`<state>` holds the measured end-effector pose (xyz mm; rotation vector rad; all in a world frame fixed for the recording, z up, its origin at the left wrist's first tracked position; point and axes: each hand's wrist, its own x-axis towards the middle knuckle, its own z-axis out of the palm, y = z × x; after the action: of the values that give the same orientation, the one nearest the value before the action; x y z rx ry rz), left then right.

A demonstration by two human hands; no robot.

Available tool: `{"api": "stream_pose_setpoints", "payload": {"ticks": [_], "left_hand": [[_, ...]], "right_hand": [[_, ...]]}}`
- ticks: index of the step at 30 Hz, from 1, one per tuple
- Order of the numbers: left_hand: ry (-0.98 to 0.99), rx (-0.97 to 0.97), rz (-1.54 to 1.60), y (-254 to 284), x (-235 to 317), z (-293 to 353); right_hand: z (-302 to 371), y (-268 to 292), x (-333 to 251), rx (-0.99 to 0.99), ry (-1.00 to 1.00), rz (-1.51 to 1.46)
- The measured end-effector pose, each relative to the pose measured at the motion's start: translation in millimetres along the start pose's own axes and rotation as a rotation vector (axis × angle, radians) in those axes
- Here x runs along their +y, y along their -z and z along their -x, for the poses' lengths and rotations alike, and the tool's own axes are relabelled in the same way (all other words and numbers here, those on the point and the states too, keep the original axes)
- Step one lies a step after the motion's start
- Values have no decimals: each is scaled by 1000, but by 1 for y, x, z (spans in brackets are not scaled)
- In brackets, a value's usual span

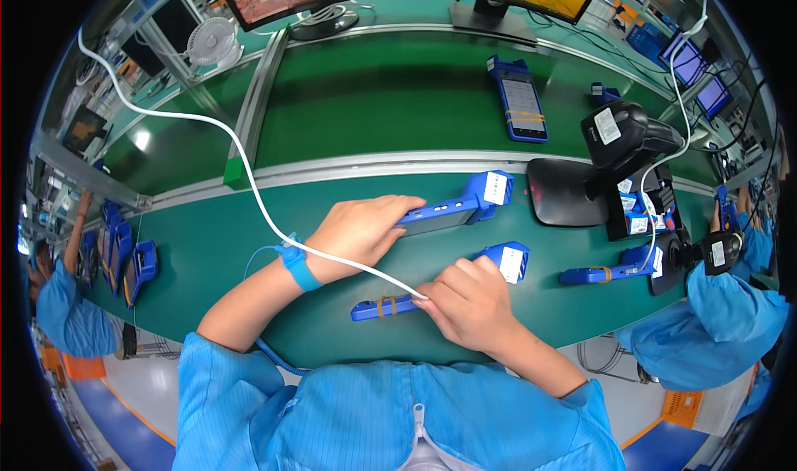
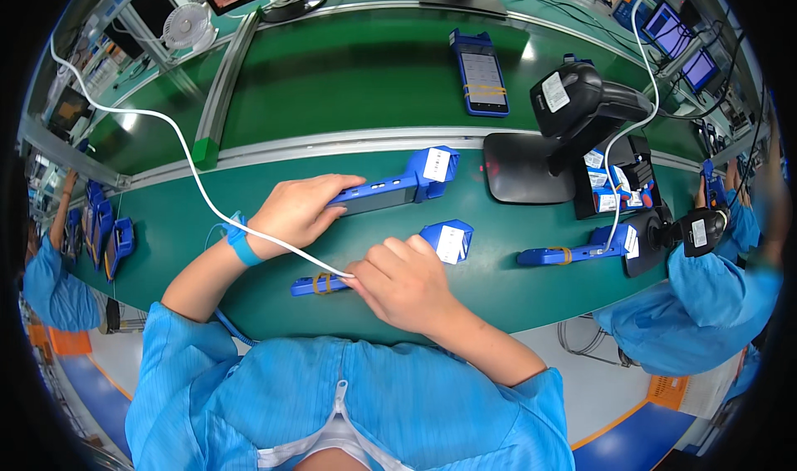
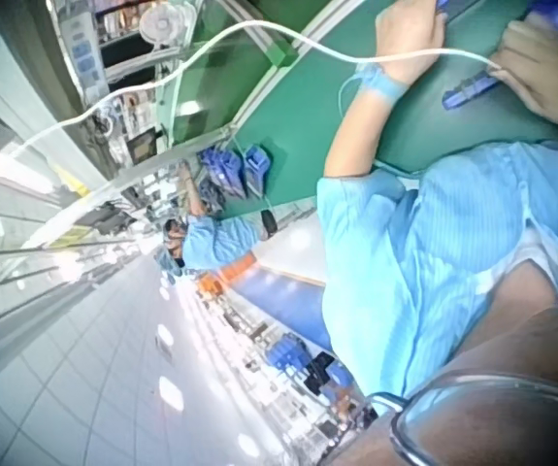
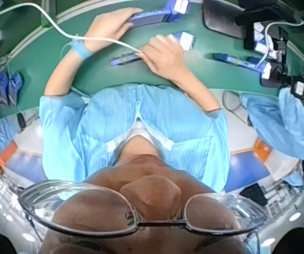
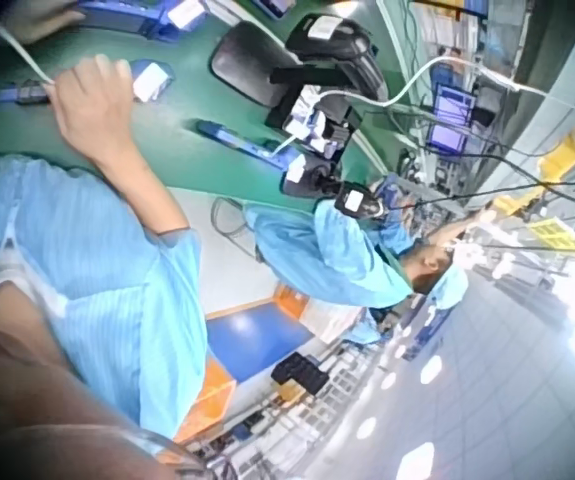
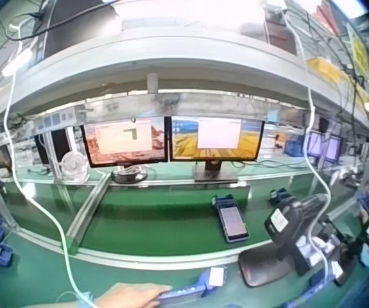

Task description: The person tests handheld electronic devices on an assembly line by tapping their screens, plugging a cable into each device by hand, and unplugging them before setting the devices onto the workbench.

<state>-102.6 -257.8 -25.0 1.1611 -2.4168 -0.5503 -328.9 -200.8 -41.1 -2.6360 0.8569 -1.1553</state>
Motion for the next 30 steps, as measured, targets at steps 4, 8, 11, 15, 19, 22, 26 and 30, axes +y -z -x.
{"api": "stream_pose_setpoints", "payload": {"ticks": [4,8,11,15,19,22,26,30], "left_hand": [[-153,240,-344,9,18,10],[-60,54,-147,11,53,57],[-19,75,-125,-28,71,82],[12,85,-104,-30,60,84],[121,4,91,19,54,111],[433,-54,361,75,40,148],[538,129,104,153,-3,206],[741,466,31,200,-83,231]], "right_hand": [[-1,-4,1,-33,36,51],[1,-3,1,-49,71,25],[5,-10,1,-22,76,-1],[-1,11,-8,291,-229,-466],[-46,35,9,137,-218,-20],[-61,33,28,-31,-316,-45],[-62,5,43,-151,-297,-86],[-64,0,48,-164,-253,53]]}}
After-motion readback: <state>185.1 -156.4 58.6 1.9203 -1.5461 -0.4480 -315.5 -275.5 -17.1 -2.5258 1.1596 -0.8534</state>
